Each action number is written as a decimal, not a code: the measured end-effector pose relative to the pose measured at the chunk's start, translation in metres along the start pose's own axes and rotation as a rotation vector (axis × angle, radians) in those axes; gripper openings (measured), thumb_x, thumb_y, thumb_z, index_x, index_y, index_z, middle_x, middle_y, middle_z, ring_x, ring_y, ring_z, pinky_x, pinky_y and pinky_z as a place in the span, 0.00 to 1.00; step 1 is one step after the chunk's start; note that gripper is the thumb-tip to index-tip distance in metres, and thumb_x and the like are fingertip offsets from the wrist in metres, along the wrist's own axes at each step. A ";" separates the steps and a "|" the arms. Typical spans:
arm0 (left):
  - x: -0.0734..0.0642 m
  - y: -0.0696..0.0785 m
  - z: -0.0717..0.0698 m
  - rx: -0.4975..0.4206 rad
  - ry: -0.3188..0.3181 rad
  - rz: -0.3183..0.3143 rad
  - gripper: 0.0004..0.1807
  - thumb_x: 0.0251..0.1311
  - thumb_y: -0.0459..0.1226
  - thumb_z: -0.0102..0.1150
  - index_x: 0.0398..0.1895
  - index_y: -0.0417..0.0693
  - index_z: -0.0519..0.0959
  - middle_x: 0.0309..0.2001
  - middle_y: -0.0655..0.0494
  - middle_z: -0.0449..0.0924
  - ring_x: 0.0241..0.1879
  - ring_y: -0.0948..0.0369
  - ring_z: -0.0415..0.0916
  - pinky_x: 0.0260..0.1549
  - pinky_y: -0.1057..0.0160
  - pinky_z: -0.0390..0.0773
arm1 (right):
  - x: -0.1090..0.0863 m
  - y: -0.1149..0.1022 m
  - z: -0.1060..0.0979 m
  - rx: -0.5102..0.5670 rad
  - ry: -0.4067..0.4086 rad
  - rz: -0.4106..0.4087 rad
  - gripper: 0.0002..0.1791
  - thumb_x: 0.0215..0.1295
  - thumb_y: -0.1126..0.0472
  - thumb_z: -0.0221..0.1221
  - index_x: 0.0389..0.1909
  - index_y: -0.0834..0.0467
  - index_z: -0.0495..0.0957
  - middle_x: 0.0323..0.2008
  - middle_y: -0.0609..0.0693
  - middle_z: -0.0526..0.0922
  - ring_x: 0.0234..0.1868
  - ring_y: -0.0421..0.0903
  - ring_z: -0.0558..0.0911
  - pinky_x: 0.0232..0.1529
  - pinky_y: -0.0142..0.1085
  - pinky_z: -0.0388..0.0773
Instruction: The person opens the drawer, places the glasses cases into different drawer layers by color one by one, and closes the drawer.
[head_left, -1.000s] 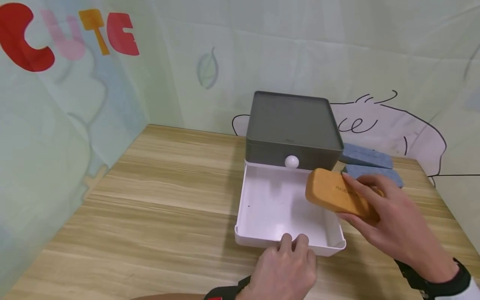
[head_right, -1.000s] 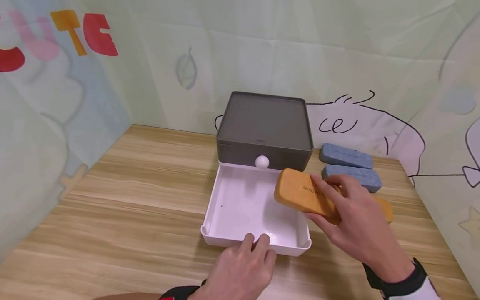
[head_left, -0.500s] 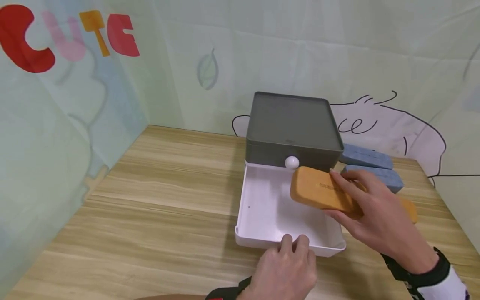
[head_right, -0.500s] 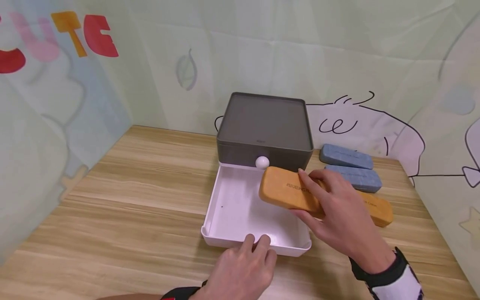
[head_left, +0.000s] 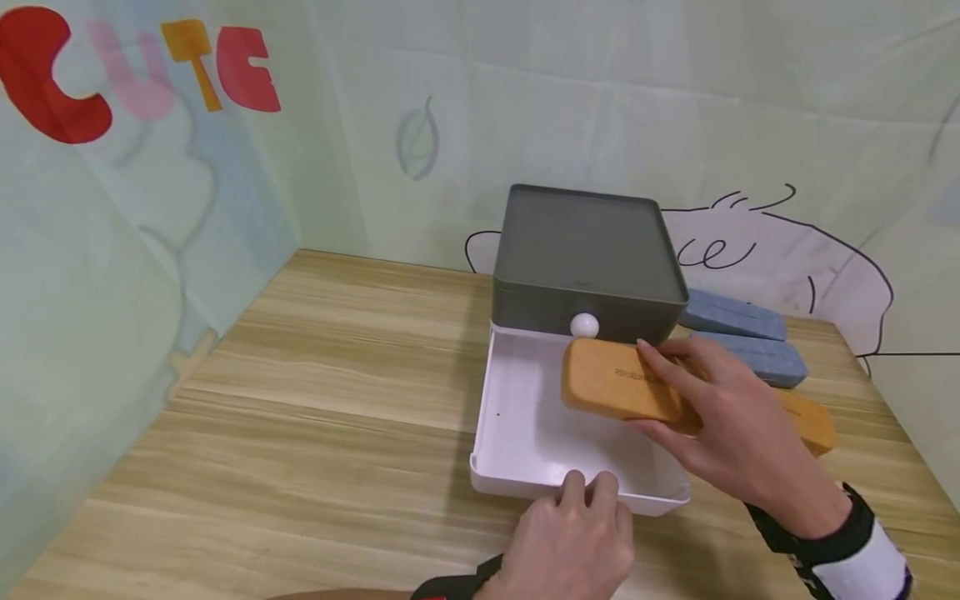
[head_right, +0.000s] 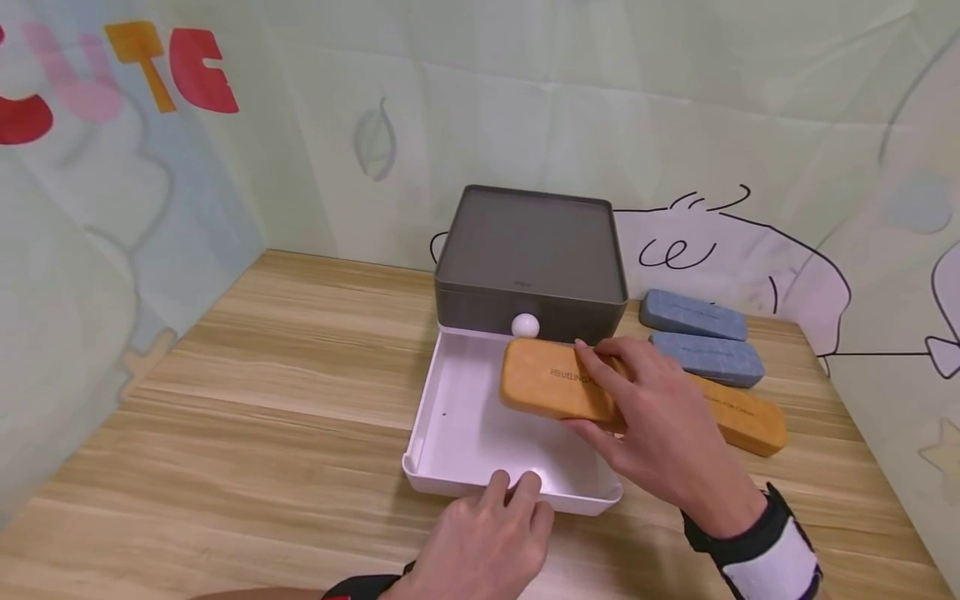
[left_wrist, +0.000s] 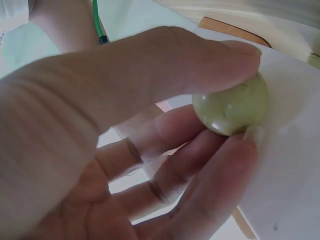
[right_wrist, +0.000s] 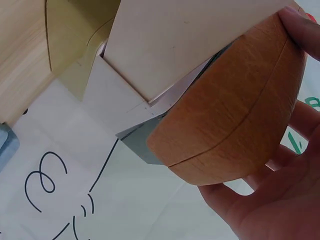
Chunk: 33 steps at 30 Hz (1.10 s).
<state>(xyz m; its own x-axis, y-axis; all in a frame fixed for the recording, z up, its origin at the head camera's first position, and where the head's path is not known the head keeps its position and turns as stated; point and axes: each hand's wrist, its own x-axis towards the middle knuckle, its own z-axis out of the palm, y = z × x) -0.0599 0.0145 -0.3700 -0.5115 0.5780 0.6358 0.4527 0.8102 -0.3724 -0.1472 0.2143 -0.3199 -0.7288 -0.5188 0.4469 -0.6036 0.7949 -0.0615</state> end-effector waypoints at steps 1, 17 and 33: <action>0.000 0.000 0.000 -0.002 -0.005 0.001 0.11 0.55 0.37 0.51 0.19 0.57 0.80 0.23 0.63 0.66 0.19 0.67 0.64 0.09 0.71 0.61 | 0.001 -0.001 0.000 0.000 -0.006 0.000 0.47 0.44 0.48 0.80 0.68 0.56 0.75 0.52 0.55 0.80 0.47 0.51 0.78 0.42 0.46 0.78; 0.000 0.000 0.000 -0.030 -0.019 0.005 0.09 0.53 0.41 0.56 0.17 0.58 0.79 0.22 0.64 0.67 0.18 0.67 0.63 0.08 0.72 0.59 | 0.020 -0.015 0.008 0.009 0.009 -0.054 0.47 0.43 0.46 0.80 0.66 0.58 0.77 0.51 0.55 0.80 0.43 0.50 0.79 0.39 0.44 0.77; 0.000 -0.001 -0.001 -0.030 -0.024 0.008 0.09 0.53 0.41 0.56 0.17 0.58 0.79 0.23 0.64 0.67 0.18 0.67 0.64 0.09 0.72 0.60 | 0.030 -0.023 0.018 0.011 0.008 -0.030 0.47 0.41 0.41 0.80 0.63 0.60 0.80 0.51 0.54 0.81 0.44 0.49 0.80 0.33 0.40 0.78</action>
<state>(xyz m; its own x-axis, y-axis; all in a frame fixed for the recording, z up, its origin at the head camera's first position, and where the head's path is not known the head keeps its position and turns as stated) -0.0595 0.0139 -0.3685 -0.5251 0.5870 0.6162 0.4785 0.8024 -0.3567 -0.1613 0.1750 -0.3209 -0.7079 -0.5395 0.4558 -0.6285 0.7756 -0.0580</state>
